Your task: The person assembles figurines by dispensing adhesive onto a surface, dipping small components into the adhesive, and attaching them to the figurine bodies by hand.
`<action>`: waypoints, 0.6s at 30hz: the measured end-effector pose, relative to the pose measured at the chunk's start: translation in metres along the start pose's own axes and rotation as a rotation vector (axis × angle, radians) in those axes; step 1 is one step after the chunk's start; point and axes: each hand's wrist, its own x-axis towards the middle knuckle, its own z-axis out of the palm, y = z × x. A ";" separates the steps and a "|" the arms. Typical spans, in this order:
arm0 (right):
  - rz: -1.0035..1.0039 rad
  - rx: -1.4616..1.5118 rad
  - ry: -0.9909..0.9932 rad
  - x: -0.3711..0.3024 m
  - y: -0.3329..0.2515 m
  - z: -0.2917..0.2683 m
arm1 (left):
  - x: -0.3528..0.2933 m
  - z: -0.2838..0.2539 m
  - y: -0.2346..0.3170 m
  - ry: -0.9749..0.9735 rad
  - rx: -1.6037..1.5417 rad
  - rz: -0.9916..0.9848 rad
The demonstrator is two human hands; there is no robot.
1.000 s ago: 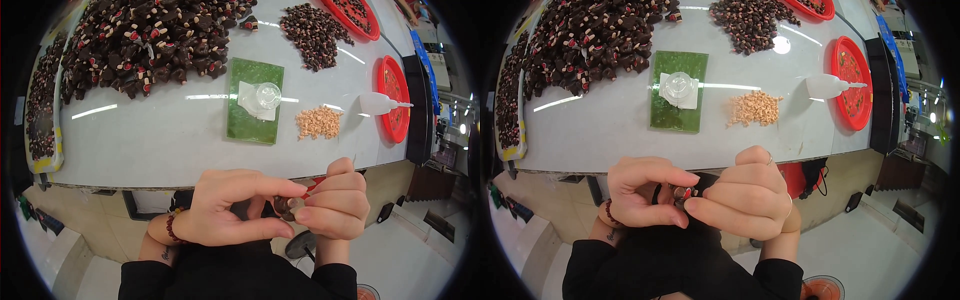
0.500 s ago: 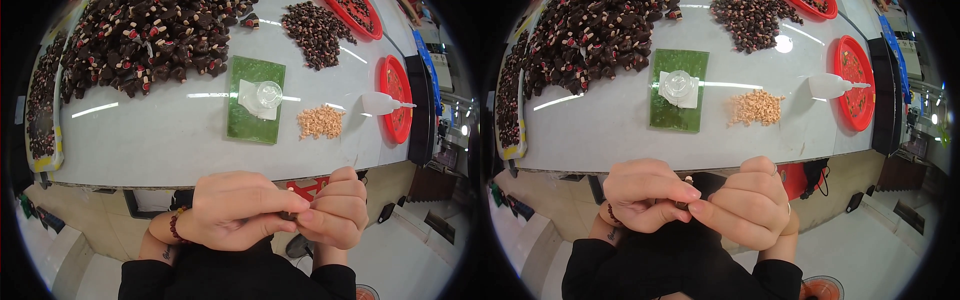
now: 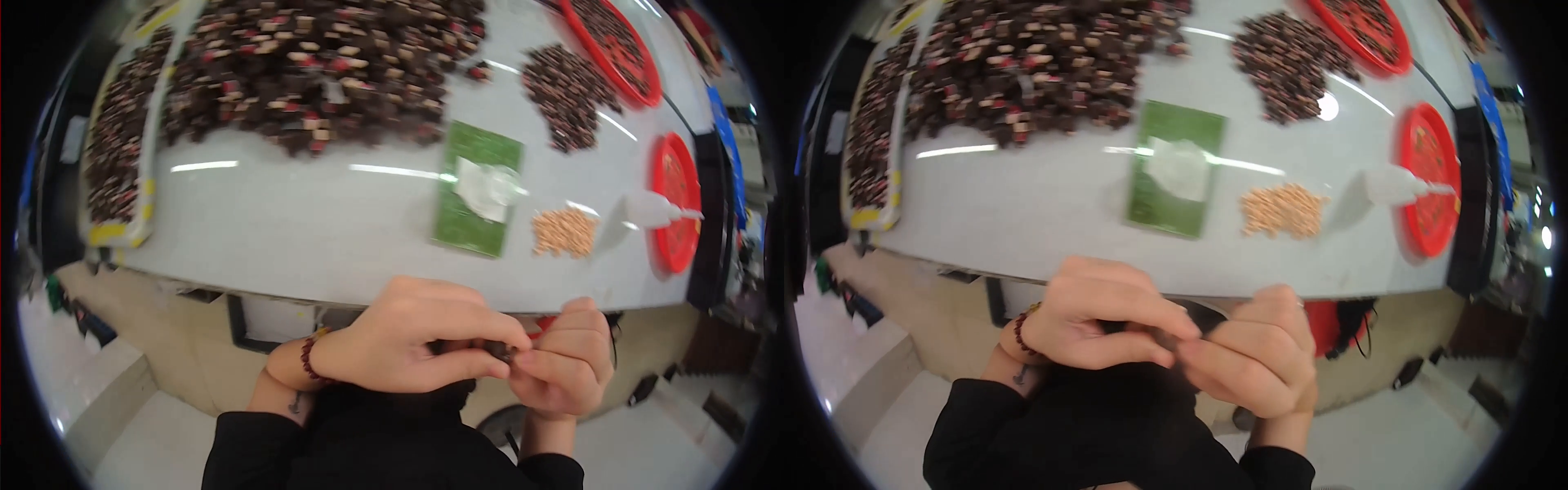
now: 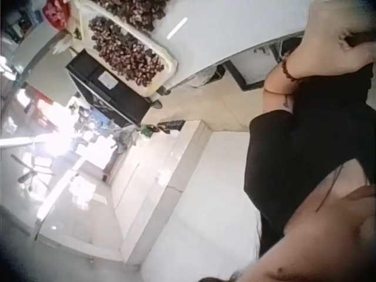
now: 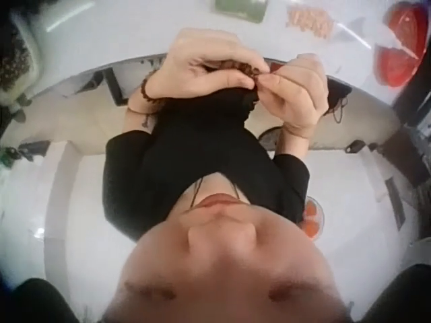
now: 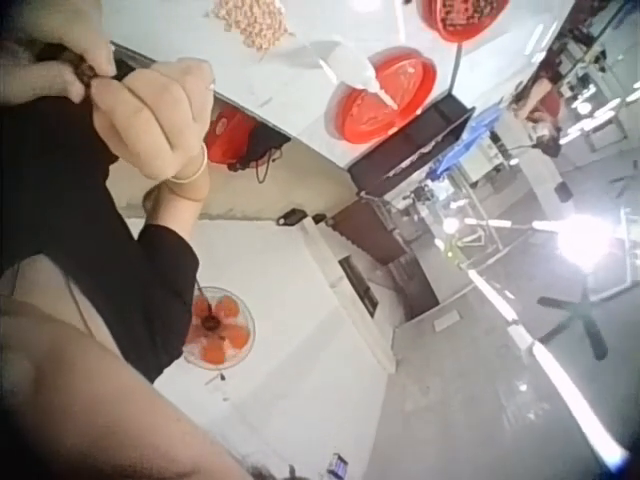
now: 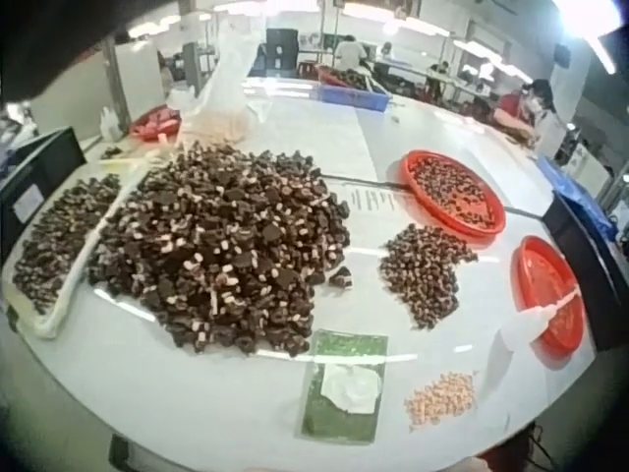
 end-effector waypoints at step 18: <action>-0.005 0.058 0.003 -0.004 0.020 -0.003 | -0.026 -0.175 0.031 0.618 1.236 -0.049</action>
